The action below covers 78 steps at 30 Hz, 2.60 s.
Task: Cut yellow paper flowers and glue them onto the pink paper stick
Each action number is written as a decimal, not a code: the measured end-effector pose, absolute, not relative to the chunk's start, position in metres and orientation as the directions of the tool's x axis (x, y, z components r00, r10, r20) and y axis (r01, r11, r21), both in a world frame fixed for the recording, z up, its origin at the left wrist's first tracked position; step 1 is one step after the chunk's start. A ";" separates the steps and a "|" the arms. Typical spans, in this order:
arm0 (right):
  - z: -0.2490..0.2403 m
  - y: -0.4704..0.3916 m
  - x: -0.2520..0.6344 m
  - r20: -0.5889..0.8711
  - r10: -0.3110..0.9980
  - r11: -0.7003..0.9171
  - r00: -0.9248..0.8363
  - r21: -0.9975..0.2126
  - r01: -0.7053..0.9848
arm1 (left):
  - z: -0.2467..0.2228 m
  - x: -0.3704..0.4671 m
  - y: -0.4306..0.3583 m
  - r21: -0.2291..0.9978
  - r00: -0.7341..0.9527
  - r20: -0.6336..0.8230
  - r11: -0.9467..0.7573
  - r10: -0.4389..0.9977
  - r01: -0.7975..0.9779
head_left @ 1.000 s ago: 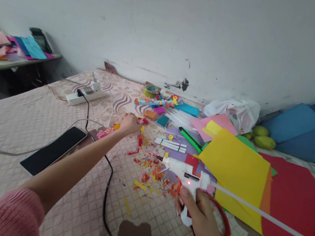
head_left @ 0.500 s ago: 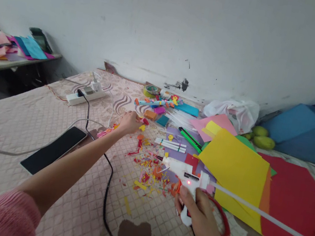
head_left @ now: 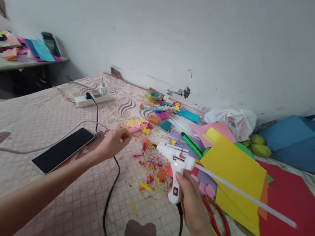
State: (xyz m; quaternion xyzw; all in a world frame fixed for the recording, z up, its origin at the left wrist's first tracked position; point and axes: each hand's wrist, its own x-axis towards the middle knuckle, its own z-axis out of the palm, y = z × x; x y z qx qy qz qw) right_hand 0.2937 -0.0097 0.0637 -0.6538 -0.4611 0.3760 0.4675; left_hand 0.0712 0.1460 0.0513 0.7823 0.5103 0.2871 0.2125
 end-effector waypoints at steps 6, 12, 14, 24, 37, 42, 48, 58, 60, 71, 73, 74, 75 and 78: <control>0.077 0.022 0.243 0.017 0.998 0.005 0.061 -0.984 0.177 | 0.052 0.053 0.100 0.794 0.469 0.083 -0.343 0.879 0.503; 0.049 0.049 0.189 0.065 0.993 0.075 0.095 -0.992 -0.104 | 0.057 0.056 0.070 0.863 0.500 0.168 -0.372 0.850 0.342; 0.040 0.054 0.176 0.083 0.988 0.102 0.133 -0.985 -0.142 | 0.056 0.058 0.068 0.848 0.432 0.239 -0.403 0.870 0.343; 0.039 0.105 0.215 0.219 0.964 0.143 0.148 -0.902 0.408 | 0.062 0.041 0.091 0.859 0.289 0.203 -0.311 0.936 0.407; 0.021 0.206 0.258 0.015 0.967 -0.207 0.255 -0.540 0.816 | 0.062 0.032 0.118 0.841 0.336 0.264 -0.386 0.904 0.378; 0.017 0.212 0.258 0.012 0.969 -0.210 0.246 -0.479 0.852 | 0.057 0.029 0.121 0.830 0.333 0.270 -0.393 0.903 0.395; 0.011 0.215 0.261 0.044 0.973 -0.176 0.225 -0.485 0.857 | 0.051 0.028 0.122 0.844 0.327 0.266 -0.383 0.907 0.377; 0.010 0.199 0.269 0.165 0.982 0.017 0.093 -0.566 0.824 | 0.051 0.026 0.117 0.870 0.333 0.240 -0.354 0.912 0.344; 0.007 0.195 0.268 0.165 0.985 0.052 0.053 -0.570 0.820 | 0.051 0.026 0.117 0.871 0.333 0.240 -0.353 0.912 0.341; 0.000 0.195 0.261 0.183 0.983 0.119 -0.014 -0.580 0.806 | 0.054 0.027 0.114 0.851 0.340 0.237 -0.363 0.910 0.380; 0.000 0.194 0.261 0.189 0.982 0.120 -0.010 -0.582 0.804 | 0.054 0.027 0.114 0.849 0.343 0.241 -0.368 0.908 0.379; 0.001 0.194 0.261 0.194 0.981 0.120 -0.005 -0.583 0.804 | 0.053 0.027 0.115 0.849 0.344 0.242 -0.369 0.907 0.377; 0.001 0.194 0.261 0.200 0.980 0.117 0.003 -0.585 0.803 | 0.053 0.027 0.115 0.850 0.344 0.243 -0.370 0.907 0.376; 0.004 0.194 0.264 0.218 0.974 0.087 0.055 -0.590 0.803 | 0.052 0.026 0.115 0.849 0.343 0.245 -0.371 0.907 0.376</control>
